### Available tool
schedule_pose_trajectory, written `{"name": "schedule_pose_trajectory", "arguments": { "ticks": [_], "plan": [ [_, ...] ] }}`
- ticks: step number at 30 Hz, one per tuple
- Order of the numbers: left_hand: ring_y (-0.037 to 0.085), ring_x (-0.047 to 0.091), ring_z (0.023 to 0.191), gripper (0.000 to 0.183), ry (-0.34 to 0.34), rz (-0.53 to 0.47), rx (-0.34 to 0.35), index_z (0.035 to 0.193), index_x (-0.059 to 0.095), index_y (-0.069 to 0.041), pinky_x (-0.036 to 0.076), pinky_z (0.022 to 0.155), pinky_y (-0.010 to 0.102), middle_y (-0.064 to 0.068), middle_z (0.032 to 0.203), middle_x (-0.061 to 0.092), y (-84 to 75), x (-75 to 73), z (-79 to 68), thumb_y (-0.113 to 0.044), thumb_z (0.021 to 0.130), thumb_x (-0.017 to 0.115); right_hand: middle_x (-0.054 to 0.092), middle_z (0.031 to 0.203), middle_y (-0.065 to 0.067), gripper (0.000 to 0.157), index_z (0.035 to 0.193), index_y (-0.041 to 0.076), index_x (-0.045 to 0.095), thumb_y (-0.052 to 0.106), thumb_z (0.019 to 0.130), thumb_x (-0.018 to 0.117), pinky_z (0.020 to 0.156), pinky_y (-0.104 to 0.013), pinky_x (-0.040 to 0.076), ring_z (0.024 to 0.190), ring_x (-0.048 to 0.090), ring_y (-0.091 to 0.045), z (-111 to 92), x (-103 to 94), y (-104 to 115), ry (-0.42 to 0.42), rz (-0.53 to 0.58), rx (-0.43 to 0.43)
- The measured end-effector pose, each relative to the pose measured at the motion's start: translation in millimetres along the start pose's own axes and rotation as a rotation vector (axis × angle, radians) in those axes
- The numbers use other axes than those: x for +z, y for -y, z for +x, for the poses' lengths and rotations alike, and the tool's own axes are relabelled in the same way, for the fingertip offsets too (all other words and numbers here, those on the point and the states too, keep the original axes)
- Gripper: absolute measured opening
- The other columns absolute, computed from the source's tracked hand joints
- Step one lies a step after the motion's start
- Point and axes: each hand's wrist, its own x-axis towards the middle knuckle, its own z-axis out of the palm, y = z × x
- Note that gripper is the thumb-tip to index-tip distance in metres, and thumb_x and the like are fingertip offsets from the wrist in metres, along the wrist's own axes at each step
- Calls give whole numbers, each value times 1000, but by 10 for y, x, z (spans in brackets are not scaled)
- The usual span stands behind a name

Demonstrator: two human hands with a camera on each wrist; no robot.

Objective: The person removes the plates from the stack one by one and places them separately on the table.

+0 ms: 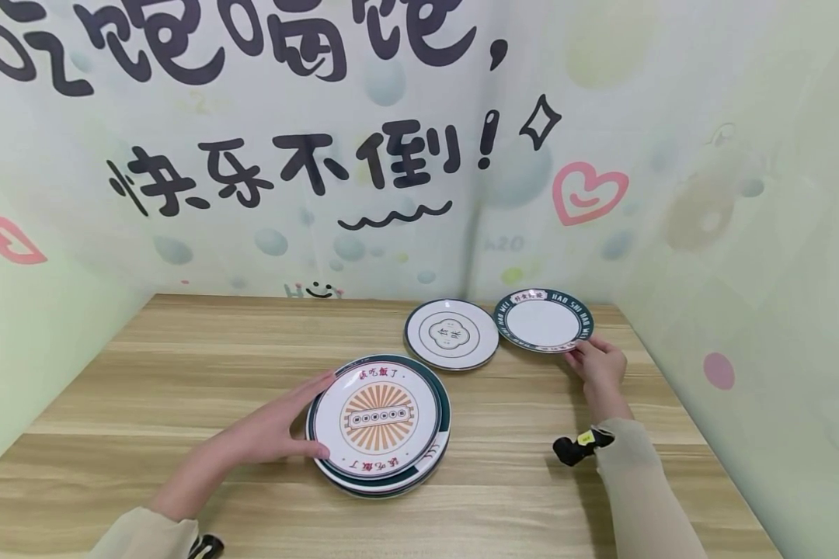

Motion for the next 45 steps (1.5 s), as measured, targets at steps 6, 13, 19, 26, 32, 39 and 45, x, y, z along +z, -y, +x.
{"name": "schedule_pose_trajectory", "arguments": {
  "ticks": [6, 13, 19, 26, 32, 39, 45],
  "plan": [
    [36, 26, 152, 111, 1, -2, -5, 159, 24, -14, 28, 121, 56, 10, 167, 22, 5, 8, 0, -58, 74, 80, 65, 68, 3, 23, 115, 6, 49, -4, 95, 54, 66, -21, 61, 63, 68, -5, -3, -16, -1, 4, 18, 10],
    [35, 26, 152, 111, -1, -5, -5, 159, 24, -14, 28, 121, 56, 9, 167, 21, 1, 8, -2, -59, 74, 80, 64, 70, 3, 21, 115, 7, 49, -1, 97, 55, 70, -21, 61, 66, 69, -5, 13, -44, -20, 3, 8, 31],
    [36, 26, 152, 111, 1, -3, -3, 159, 24, -14, 29, 121, 55, 10, 167, 22, -3, 1, -4, -59, 74, 80, 68, 70, 2, 19, 115, 8, 49, -1, 98, 52, 74, -21, 61, 68, 70, -6, 19, -116, 7, 90, -33, 94],
    [38, 26, 151, 110, 2, -7, 12, 159, 24, -11, 29, 121, 57, 12, 166, 22, -23, -17, -9, -57, 75, 80, 66, 73, 5, 47, 146, -1, 35, 0, 100, 47, 82, -21, 60, 72, 69, -4, -22, -197, 36, 176, -172, 81],
    [39, 26, 151, 110, 4, -11, 10, 159, 25, -11, 29, 121, 58, 13, 166, 23, -30, -19, -8, -56, 76, 81, 67, 75, 8, 60, 154, -5, 20, 5, 102, 46, 87, -21, 59, 75, 70, -2, -41, -247, 52, 222, -261, 71],
    [39, 26, 151, 110, 4, -7, 19, 159, 25, -10, 28, 121, 57, 13, 166, 22, -30, -22, -5, -56, 76, 80, 72, 73, 4, 13, 111, 2, 55, 1, 100, 48, 79, -21, 61, 73, 71, -5, -4, -315, 46, 269, -224, 63],
    [38, 26, 151, 111, 5, -2, 12, 159, 24, -11, 29, 121, 57, 13, 166, 22, -24, -18, -7, -58, 75, 80, 72, 73, 4, 11, 108, 3, 55, 2, 101, 48, 79, -22, 61, 73, 72, -5, -26, -344, 49, 276, -238, 57]
  ]
}}
